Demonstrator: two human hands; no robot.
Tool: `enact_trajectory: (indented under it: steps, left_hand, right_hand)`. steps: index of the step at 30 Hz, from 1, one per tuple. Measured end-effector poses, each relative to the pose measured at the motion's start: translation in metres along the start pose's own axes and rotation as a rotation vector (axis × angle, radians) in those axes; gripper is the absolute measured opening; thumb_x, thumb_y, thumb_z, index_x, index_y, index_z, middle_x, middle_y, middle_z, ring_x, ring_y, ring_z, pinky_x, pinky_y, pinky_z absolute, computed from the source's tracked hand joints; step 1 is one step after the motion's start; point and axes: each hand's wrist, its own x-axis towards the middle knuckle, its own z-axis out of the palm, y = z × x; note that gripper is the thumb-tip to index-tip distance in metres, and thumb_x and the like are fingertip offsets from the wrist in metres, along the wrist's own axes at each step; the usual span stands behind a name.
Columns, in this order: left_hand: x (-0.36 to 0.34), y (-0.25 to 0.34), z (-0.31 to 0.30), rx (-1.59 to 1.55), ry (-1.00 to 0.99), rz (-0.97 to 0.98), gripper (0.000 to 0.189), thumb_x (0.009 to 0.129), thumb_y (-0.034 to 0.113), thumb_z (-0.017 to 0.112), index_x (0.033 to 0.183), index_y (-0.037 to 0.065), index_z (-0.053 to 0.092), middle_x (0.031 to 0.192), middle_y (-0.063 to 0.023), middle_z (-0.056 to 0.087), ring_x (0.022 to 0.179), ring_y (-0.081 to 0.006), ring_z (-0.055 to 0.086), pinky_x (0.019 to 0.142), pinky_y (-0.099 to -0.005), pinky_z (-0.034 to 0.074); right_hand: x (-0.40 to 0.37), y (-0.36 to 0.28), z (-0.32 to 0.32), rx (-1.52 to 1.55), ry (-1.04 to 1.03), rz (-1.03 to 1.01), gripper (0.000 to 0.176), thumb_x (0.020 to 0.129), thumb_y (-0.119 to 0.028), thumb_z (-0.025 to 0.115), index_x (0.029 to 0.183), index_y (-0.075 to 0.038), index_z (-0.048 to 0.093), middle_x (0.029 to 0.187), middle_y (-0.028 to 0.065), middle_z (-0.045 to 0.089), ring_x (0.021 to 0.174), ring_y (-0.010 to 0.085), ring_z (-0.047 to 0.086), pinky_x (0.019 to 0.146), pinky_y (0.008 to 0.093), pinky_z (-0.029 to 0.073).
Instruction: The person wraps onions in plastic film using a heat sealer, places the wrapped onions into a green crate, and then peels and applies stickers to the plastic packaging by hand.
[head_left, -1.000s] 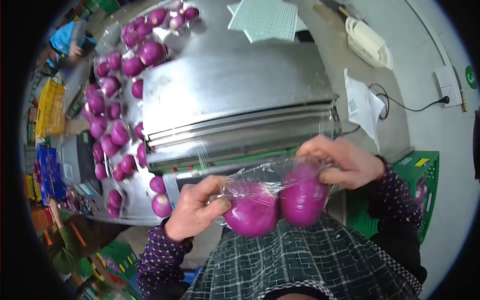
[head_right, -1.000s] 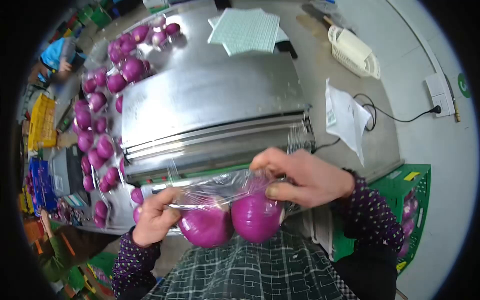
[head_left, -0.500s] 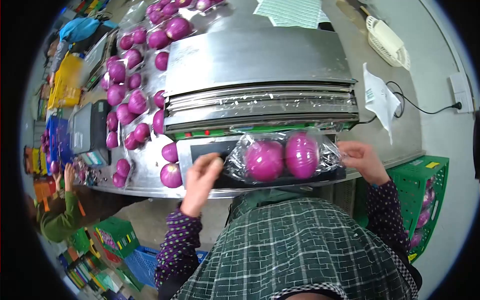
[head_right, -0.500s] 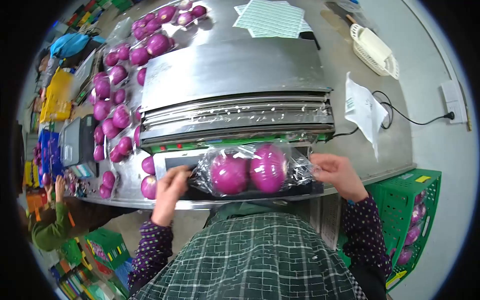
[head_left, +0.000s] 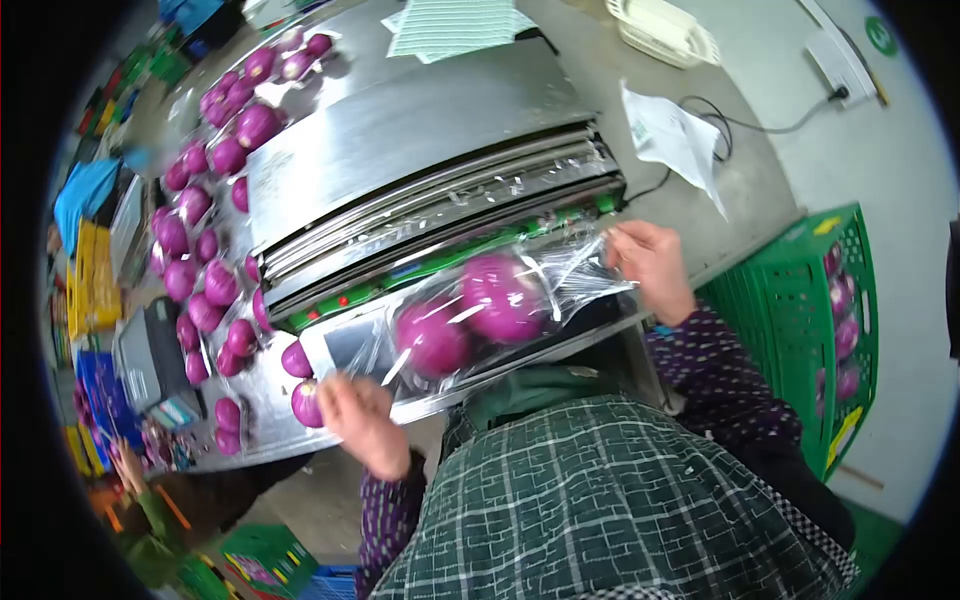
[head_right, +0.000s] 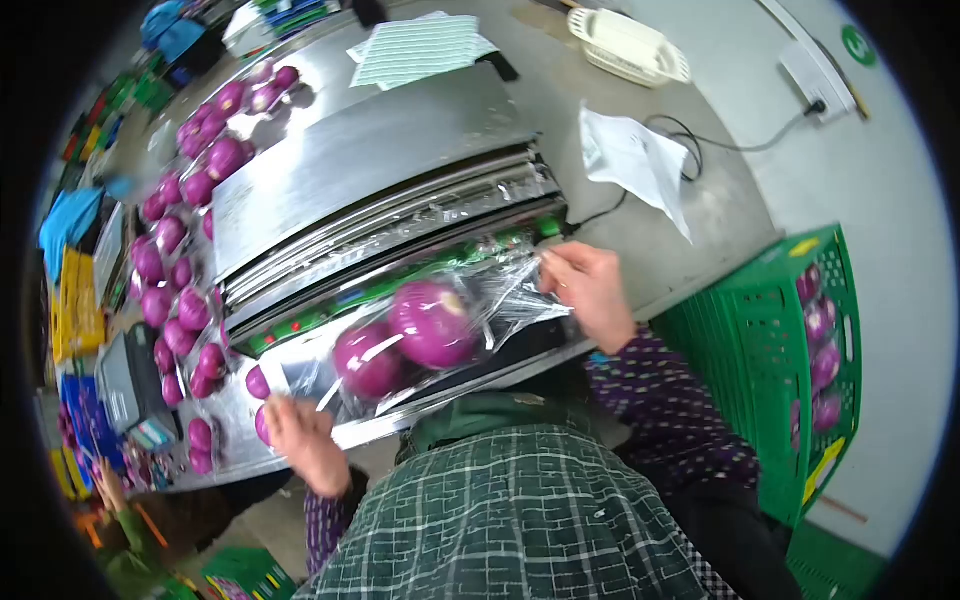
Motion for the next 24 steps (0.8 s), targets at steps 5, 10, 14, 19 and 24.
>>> enact_trajectory:
  steps: [5, 10, 14, 19, 24]
  left_hand:
    - [-0.05, 0.008, -0.071, 0.203, 0.041, -0.404, 0.017, 0.094, 0.022, 0.049, 0.081, 0.012, 0.048, 0.056, 0.0066, 0.036, 0.045, -0.0039, 0.036, 0.04, -0.0189, 0.028]
    - [-0.039, -0.068, -0.057, 0.047, -0.415, -0.998, 0.038, 0.09, 0.031, 0.053, 0.112, 0.001, 0.055, 0.098, -0.0076, 0.062, 0.089, -0.0185, 0.061, 0.08, -0.0331, 0.051]
    - [-0.027, -0.128, -0.08, 0.021, -0.612, -0.943, 0.025, 0.084, 0.023, 0.057, 0.096, 0.001, 0.057, 0.092, -0.0114, 0.061, 0.08, -0.0215, 0.059, 0.073, -0.033, 0.048]
    - [-0.004, -0.114, -0.024, -0.011, -0.98, -0.4, 0.019, 0.081, 0.019, 0.057, 0.088, 0.002, 0.056, 0.09, -0.0132, 0.06, 0.077, -0.0221, 0.057, 0.07, -0.0316, 0.047]
    - [-0.02, -0.015, 0.063, 0.286, -1.175, 0.295, 0.017, 0.071, 0.01, 0.062, 0.084, 0.001, 0.055, 0.089, -0.0147, 0.059, 0.082, -0.0227, 0.056, 0.074, -0.0311, 0.046]
  right_hand:
    - [-0.075, 0.046, -0.058, -0.228, -0.107, 0.317, 0.016, 0.088, -0.012, 0.059, 0.081, 0.001, 0.065, 0.06, 0.0011, 0.06, 0.047, 0.0045, 0.046, 0.044, 0.0212, 0.036]
    - [-0.092, 0.155, 0.013, -0.355, -0.513, 0.253, 0.018, 0.084, -0.013, 0.06, 0.089, 0.002, 0.067, 0.073, 0.0125, 0.067, 0.068, 0.0191, 0.064, 0.065, 0.0323, 0.051]
    - [-0.098, 0.167, 0.059, 0.072, -0.669, -0.139, 0.05, 0.083, -0.023, 0.066, 0.125, -0.001, 0.05, 0.12, 0.0153, 0.059, 0.109, 0.0211, 0.057, 0.094, 0.0345, 0.046]
    - [-0.069, 0.061, 0.066, 0.116, -0.814, -0.414, 0.022, 0.087, -0.017, 0.06, 0.097, 0.002, 0.063, 0.099, 0.011, 0.066, 0.091, 0.0156, 0.061, 0.08, 0.0303, 0.05]
    - [-0.109, 0.034, 0.081, 0.552, -0.912, -0.143, 0.017, 0.088, -0.016, 0.064, 0.08, 0.0, 0.063, 0.069, -0.0034, 0.059, 0.067, 0.0029, 0.051, 0.06, 0.0225, 0.043]
